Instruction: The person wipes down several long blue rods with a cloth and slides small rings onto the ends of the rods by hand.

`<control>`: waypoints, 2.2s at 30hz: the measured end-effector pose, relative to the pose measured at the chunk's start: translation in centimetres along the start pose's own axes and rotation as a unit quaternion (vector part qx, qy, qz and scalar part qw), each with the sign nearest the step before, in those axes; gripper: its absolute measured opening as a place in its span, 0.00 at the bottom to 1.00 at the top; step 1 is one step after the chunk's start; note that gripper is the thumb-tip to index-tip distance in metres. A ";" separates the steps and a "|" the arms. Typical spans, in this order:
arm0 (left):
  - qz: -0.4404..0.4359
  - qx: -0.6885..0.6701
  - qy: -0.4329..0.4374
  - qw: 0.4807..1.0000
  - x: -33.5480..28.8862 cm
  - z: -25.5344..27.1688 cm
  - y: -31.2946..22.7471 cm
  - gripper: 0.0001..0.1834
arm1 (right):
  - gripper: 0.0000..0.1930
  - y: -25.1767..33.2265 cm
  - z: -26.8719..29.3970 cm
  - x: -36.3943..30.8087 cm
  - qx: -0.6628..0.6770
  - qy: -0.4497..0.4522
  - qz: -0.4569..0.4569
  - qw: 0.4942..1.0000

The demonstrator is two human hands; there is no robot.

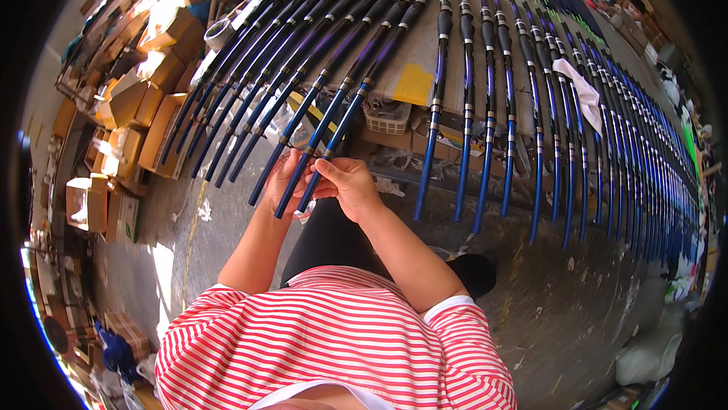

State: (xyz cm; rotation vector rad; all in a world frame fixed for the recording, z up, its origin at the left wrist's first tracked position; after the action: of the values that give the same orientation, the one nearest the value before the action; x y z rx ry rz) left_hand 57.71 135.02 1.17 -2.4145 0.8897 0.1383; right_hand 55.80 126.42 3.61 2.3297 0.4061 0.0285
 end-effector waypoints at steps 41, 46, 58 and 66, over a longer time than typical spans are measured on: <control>0.070 -0.127 0.186 0.972 4.8 -3.4 -1.2 0.21 | 0.22 0.8 0.9 3.0 0.189 -0.011 0.120 0.975; 0.027 -0.147 0.058 0.987 2.0 5.6 -4.5 0.18 | 0.15 -5.2 3.4 3.7 0.150 -0.110 0.009 0.983; -0.097 -0.156 0.099 0.978 -1.6 6.5 -12.8 0.20 | 0.14 -6.6 -9.0 10.1 0.071 0.024 0.024 0.997; 0.003 -0.145 0.160 0.976 2.9 0.0 -8.6 0.16 | 0.20 -1.6 -3.7 8.7 0.167 0.027 0.110 0.979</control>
State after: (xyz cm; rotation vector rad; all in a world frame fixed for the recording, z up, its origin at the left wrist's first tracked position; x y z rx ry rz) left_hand 65.30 138.74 4.42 -2.7568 1.0806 -0.1336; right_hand 63.09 132.65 4.26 2.7019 0.1884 0.1408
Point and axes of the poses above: each hand's wrist, its own x-axis towards the middle knuckle, its own z-axis out of the back of the hand, y = z × x, the point moved 8 cm from there along x, towards the middle knuckle, and after that the axes turned 2 degrees about -x, right-handed, at the moved point
